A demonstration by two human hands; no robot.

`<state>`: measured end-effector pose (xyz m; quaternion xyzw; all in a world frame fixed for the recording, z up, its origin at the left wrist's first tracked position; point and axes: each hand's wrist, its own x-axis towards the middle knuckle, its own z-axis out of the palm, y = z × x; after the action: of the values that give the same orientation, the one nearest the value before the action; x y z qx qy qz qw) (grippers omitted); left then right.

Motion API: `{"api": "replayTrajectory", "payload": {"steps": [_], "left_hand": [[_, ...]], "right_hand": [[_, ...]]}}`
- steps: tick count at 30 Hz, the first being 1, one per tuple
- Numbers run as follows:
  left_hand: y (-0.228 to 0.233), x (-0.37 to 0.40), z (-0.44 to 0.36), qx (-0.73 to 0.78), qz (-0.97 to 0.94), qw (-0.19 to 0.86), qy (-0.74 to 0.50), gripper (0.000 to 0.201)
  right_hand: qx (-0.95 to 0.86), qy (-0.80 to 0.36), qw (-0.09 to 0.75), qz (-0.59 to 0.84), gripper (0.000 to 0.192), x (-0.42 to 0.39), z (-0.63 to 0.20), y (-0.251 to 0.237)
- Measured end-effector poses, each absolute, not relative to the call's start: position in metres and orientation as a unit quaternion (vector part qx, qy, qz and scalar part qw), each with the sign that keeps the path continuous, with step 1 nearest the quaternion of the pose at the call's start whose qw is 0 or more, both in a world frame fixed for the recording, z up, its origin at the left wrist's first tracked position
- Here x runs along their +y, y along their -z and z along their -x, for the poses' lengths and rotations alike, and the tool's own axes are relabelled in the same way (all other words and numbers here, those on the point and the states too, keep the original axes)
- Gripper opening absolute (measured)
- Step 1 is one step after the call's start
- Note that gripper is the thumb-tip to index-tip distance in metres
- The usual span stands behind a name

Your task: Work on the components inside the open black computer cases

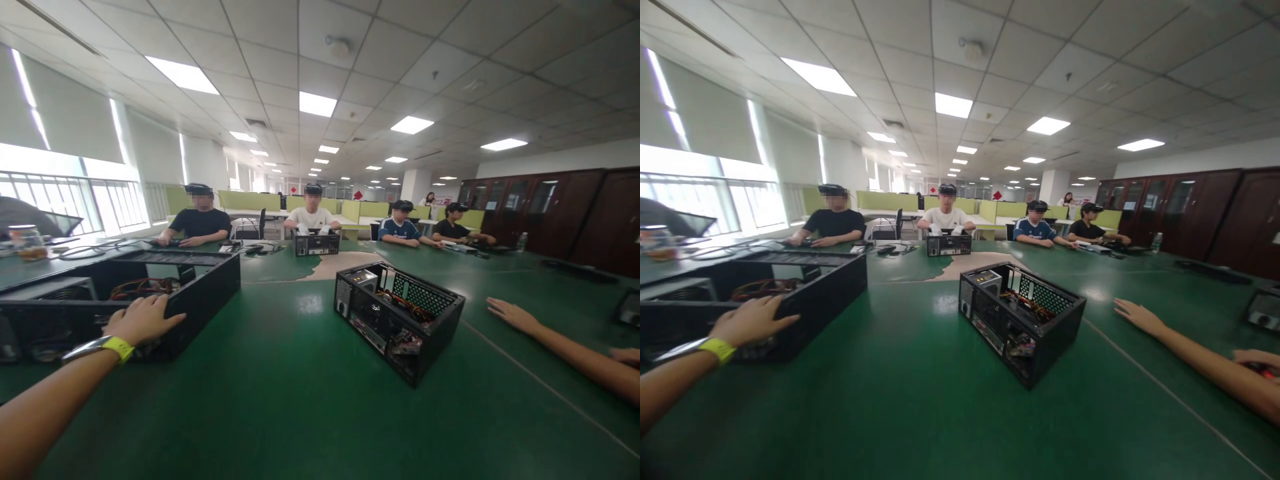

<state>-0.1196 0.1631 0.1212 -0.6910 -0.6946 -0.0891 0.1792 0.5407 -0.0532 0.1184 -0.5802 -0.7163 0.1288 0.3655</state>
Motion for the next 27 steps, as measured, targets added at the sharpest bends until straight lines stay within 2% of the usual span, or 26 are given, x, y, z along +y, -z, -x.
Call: {"api": "replayTrajectory", "payload": {"steps": [1,5,9,11,14,17,19,22,24,27], "left_hand": [[-0.121,0.163,0.114,-0.715,0.674,0.178,0.061,0.057],[-0.113,0.16,0.101,-0.752,0.626,0.201,0.044,0.064],[-0.103,0.159,0.103,-0.75,0.623,0.217,0.043,0.073],[-0.099,0.16,0.105,-0.746,0.626,0.222,0.051,0.076],[-0.092,0.164,0.104,-0.751,0.615,0.228,0.075,0.089],[-0.086,0.171,0.103,-0.753,0.604,0.241,0.102,0.101],[-0.083,0.173,0.104,-0.751,0.607,0.237,0.106,0.103],[-0.078,0.174,0.107,-0.752,0.612,0.222,0.103,0.104],[-0.077,0.171,0.109,-0.753,0.609,0.226,0.104,0.102],[-0.082,0.166,0.111,-0.746,0.613,0.242,0.099,0.099]], "right_hand": [[-0.675,-0.152,0.374,0.617,0.037,-0.065,-0.533,-0.093],[-0.494,-0.165,0.461,0.718,0.077,-0.085,-0.505,-0.016],[-0.401,-0.14,0.509,0.749,0.106,-0.031,-0.464,-0.002],[-0.376,-0.061,0.546,0.746,0.112,0.009,-0.432,-0.001],[-0.315,0.078,0.598,0.733,0.109,0.06,-0.387,0.008],[-0.33,0.109,0.587,0.731,0.105,0.11,-0.361,0.013],[-0.36,0.059,0.525,0.769,0.108,0.154,-0.361,0.001],[-0.423,-0.105,0.384,0.814,0.109,0.229,-0.381,-0.041],[-0.471,-0.177,0.334,0.797,0.09,0.27,-0.398,-0.071],[-0.554,-0.19,0.311,0.748,0.064,0.292,-0.404,-0.092]]}}
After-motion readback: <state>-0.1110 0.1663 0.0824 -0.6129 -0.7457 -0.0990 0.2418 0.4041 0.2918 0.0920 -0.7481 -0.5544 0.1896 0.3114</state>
